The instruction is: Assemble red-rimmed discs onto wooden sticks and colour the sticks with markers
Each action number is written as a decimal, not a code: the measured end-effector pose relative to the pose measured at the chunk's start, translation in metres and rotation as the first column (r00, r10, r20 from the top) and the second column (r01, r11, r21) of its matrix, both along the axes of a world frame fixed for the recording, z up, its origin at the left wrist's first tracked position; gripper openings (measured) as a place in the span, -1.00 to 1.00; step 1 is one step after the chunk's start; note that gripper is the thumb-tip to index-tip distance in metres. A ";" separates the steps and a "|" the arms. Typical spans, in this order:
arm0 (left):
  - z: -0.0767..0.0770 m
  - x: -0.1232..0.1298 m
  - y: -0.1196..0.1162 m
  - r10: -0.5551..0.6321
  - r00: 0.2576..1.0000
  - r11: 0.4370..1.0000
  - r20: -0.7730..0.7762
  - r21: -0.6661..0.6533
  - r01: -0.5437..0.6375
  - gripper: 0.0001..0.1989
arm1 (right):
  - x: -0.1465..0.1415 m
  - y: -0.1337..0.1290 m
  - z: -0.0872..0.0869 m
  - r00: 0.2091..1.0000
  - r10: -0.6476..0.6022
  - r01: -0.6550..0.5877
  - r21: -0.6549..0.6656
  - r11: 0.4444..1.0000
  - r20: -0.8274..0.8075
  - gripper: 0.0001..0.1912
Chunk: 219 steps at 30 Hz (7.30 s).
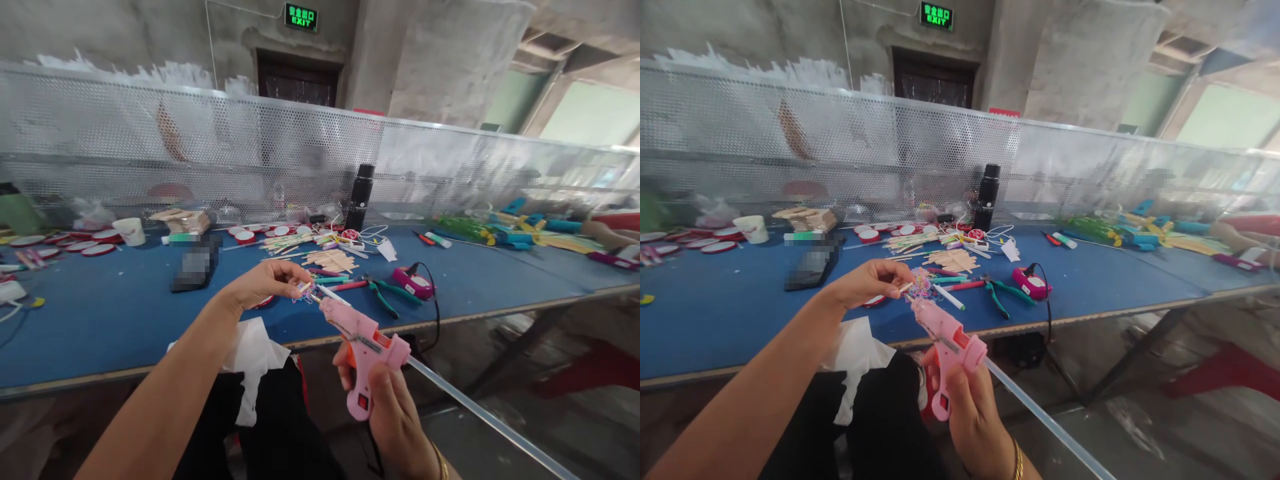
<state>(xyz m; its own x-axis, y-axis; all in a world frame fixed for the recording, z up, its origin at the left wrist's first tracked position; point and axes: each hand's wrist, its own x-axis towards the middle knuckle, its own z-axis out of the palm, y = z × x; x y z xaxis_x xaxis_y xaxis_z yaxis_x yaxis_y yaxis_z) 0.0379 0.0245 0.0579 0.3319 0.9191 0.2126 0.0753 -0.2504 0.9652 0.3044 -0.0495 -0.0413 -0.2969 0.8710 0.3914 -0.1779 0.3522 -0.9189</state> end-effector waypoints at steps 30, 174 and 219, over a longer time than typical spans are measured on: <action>0.002 -0.001 -0.004 -0.086 0.992 0.996 -0.097 0.010 0.088 -0.72 | -0.004 0.010 -0.005 0.997 -0.030 0.030 -0.003 1.000 0.069 -0.42; 0.006 -0.007 -0.006 0.073 0.978 0.997 0.195 -0.048 -0.065 -0.67 | -0.040 0.052 0.007 0.960 -0.280 0.201 0.722 0.662 -0.011 -0.30; 0.003 -0.012 -0.006 -0.089 0.991 0.996 -0.097 0.001 0.089 -0.67 | -0.031 0.047 0.006 0.948 -0.302 0.135 0.732 0.667 0.100 -0.31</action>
<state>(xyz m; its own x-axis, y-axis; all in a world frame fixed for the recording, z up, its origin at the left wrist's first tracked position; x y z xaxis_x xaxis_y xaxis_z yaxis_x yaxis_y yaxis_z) 0.0264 0.0186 0.0613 0.4316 0.8838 0.1806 0.1453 -0.2657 0.9531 0.2731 -0.0028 -0.0349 -0.2760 0.4043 0.8720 0.1433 0.9144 -0.3786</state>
